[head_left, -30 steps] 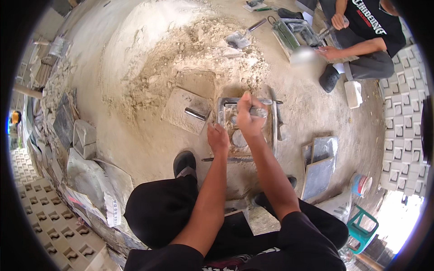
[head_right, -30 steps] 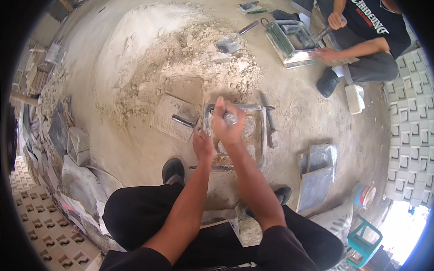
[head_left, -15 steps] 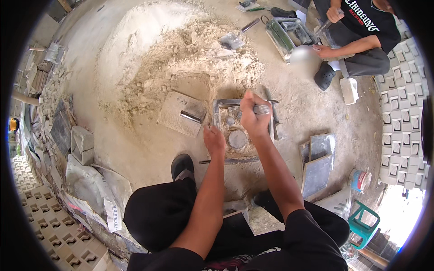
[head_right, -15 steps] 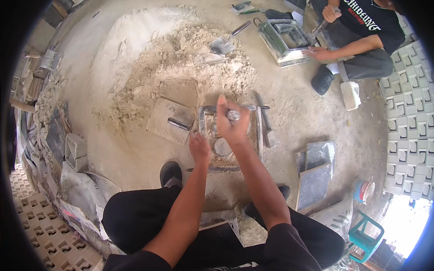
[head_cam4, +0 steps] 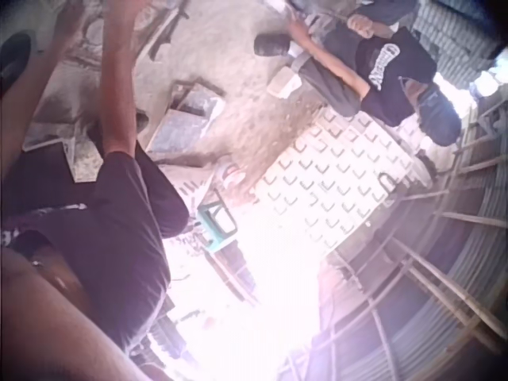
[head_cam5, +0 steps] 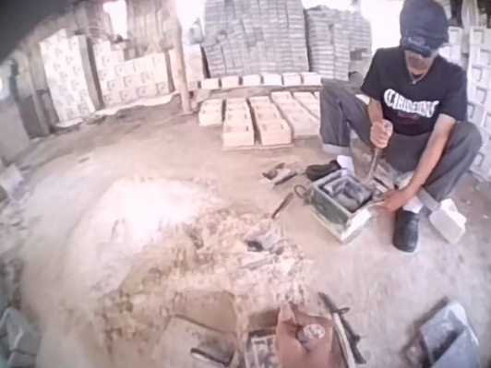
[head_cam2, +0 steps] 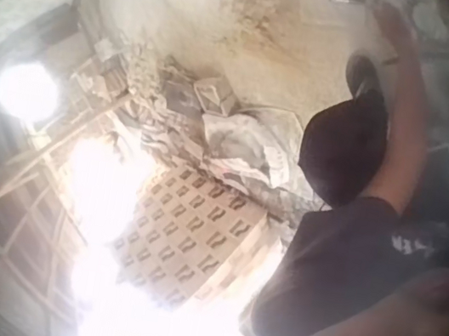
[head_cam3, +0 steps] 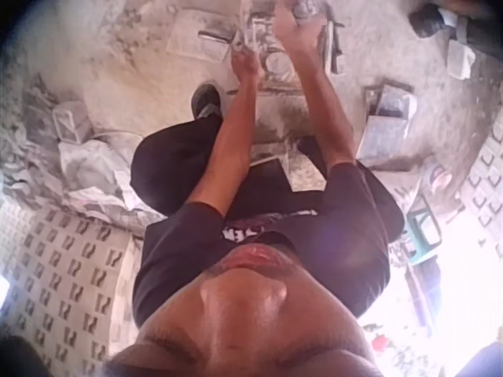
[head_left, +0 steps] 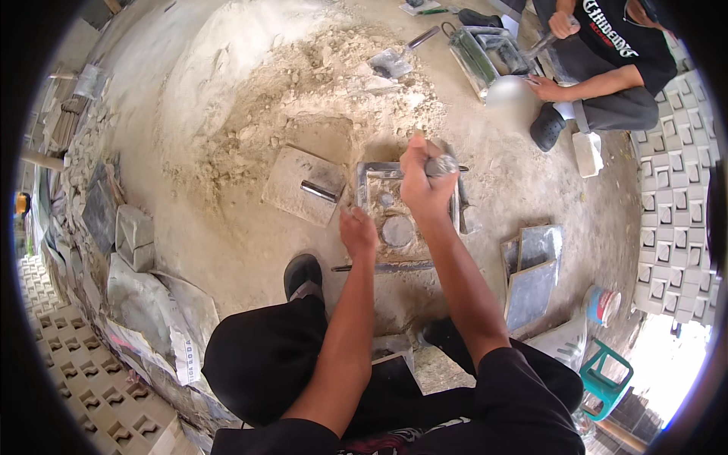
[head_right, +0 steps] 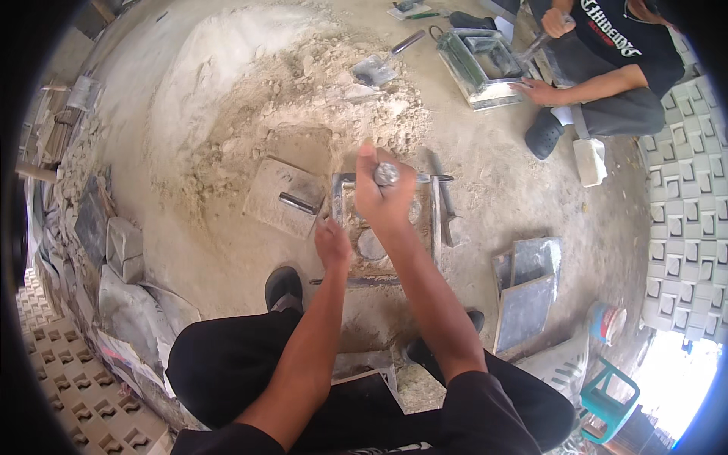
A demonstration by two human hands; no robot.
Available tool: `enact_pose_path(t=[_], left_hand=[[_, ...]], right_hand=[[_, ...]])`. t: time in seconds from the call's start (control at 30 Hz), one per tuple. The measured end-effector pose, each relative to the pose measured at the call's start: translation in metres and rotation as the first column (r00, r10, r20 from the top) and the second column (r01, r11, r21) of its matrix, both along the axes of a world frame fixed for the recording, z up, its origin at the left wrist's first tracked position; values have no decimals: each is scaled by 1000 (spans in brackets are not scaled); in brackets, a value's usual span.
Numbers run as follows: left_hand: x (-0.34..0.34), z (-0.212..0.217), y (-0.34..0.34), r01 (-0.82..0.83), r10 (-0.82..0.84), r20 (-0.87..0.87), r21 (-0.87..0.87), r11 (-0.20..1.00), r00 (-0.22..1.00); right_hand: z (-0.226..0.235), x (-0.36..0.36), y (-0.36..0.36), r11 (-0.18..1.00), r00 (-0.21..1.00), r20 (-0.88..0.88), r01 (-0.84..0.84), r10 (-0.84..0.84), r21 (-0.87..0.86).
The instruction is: The person prepares a mold by hand, adds dry cement mixture from a pile, and compacts it using a small handheld tool to form a brick pattern.
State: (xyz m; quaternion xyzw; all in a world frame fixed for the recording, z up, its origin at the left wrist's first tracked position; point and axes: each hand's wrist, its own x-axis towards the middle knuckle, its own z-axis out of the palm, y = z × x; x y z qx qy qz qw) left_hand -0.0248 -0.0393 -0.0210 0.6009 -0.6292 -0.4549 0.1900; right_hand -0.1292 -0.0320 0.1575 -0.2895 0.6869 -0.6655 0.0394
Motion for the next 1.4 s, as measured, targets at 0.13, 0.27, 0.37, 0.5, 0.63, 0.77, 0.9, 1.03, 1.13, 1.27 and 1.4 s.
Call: enact_pose_path(t=[0.13,0.27,0.37,0.5,0.63,0.77,0.9,1.03,1.13,1.27,1.4], left_hand=[[0,-1,0,-4,3,23,15,1000,1000],[-5,16,1,26,-27,24,31,999,999],[4,-5,-1,-18,18,-41,-2,1000,999],[-1,1,1,3,-2,-27,36,999,1000],[1,-5,1,3,-3,6,7,1000,1000],[-3,-9,0,6,-6,5,25,1000,1000],[1,5,8,-37,37,-20,1,999,999],[-2,1,0,-16,13,-42,-59,998,999],[2,-2,-1,-11,10,-52,-17,1000,999],[-4,8,5,-21,19,-48,-34,999,999],[-5,4,0,-23,18,-55,-101,995,998]], right_hand=[[-6,1,-17,996,1000,-18,-20,22,90],[-11,6,-9,995,989,-122,82,-89,-63],[-4,2,-10,968,985,-86,-129,150,216],[-2,-18,6,995,997,30,-65,67,-76],[8,-15,12,993,998,57,-43,37,111],[-7,-21,26,999,991,-130,-28,33,41],[2,-20,39,978,998,51,55,-46,-201],[-4,-41,36,998,997,75,3,-8,69],[-4,-37,49,994,998,53,46,-41,-104],[9,-49,55,998,984,176,20,-29,51],[9,-50,62,986,997,69,47,-37,-163]])
